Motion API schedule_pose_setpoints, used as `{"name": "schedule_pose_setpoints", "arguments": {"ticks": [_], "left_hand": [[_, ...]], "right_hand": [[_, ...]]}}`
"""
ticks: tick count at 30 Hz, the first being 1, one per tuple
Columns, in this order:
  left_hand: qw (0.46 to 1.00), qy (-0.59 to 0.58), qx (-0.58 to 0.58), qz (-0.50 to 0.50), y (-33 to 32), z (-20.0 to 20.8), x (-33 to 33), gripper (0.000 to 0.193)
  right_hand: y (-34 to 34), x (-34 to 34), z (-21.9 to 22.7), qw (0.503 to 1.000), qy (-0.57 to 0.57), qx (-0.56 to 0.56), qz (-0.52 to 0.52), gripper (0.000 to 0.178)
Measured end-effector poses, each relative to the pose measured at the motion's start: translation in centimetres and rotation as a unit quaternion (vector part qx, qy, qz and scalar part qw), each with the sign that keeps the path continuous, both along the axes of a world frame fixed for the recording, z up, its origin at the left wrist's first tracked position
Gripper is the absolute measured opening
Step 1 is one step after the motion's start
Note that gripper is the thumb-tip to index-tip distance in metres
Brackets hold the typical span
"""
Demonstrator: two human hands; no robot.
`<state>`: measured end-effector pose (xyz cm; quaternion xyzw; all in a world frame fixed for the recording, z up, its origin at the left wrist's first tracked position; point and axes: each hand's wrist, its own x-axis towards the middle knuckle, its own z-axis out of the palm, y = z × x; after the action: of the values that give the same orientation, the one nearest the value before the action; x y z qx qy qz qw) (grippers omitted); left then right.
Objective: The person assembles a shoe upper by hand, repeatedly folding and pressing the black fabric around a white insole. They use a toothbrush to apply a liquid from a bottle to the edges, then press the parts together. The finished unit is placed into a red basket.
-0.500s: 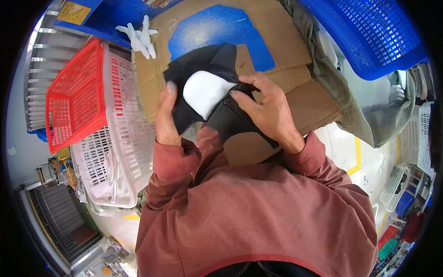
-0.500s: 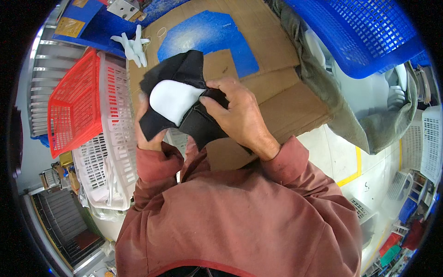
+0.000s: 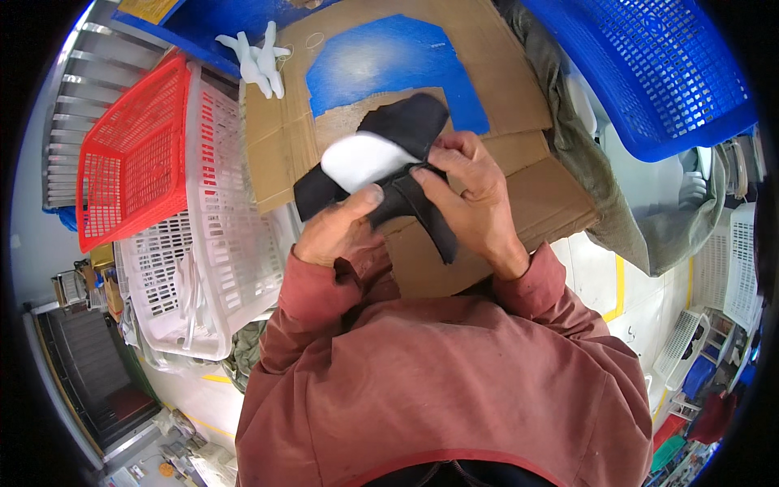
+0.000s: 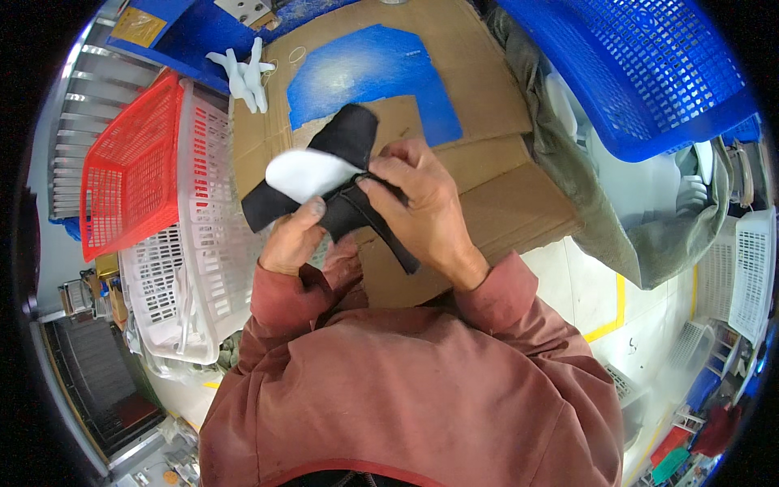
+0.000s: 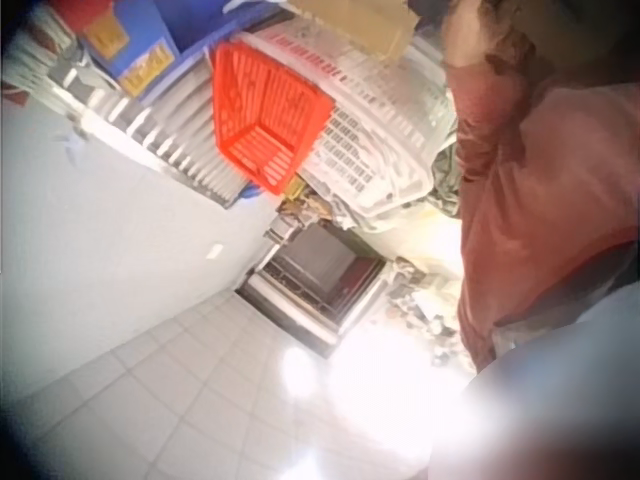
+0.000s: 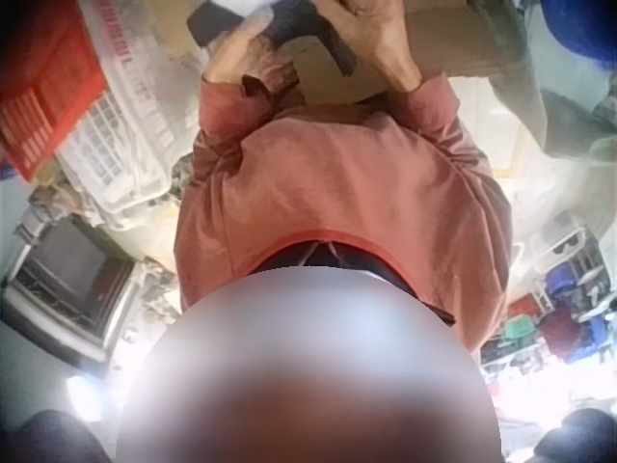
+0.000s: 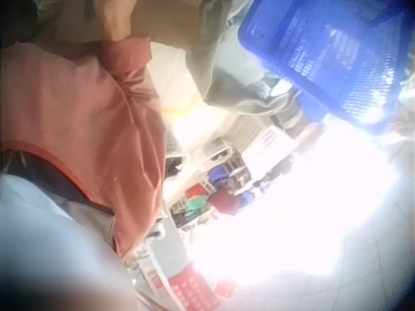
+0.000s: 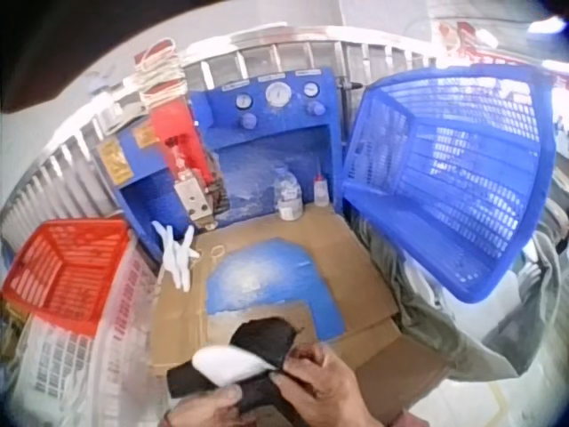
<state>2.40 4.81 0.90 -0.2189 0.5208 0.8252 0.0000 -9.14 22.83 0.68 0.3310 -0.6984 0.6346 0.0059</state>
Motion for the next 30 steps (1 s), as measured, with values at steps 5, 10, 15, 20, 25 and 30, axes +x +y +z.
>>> {"name": "schedule_pose_setpoints", "arguments": {"ticks": [5, 10, 15, 20, 25, 30], "left_hand": [[0.989, 0.064, -0.132, 0.029, 0.8, 1.8, -1.8, 0.035], [0.921, 0.123, -0.369, 0.037, 2.1, 2.3, -1.7, 0.037], [0.907, 0.155, -0.385, 0.07, 2.5, 1.9, -1.7, 0.036], [0.892, 0.135, -0.419, 0.1, 1.8, 1.3, -1.8, 0.037], [0.88, 0.122, -0.446, 0.111, 1.5, 1.2, -2.0, 0.038], [0.888, 0.119, -0.433, 0.098, 1.4, 1.1, -2.6, 0.037]], "right_hand": [[-0.2, 1.0, 0.9, 0.999, 0.035, 0.036, 0.008, 0.024], [0.3, 1.5, 1.5, 0.993, 0.015, 0.106, -0.04, 0.028], [0.2, 1.8, 1.3, 0.988, 0.081, 0.114, -0.069, 0.029], [0.0, 1.7, 1.2, 0.993, 0.079, 0.075, -0.054, 0.026], [0.7, 1.4, 1.4, 0.995, -0.081, 0.051, 0.026, 0.021], [1.0, 0.6, 0.8, 0.994, -0.09, 0.058, 0.021, 0.021]]}}
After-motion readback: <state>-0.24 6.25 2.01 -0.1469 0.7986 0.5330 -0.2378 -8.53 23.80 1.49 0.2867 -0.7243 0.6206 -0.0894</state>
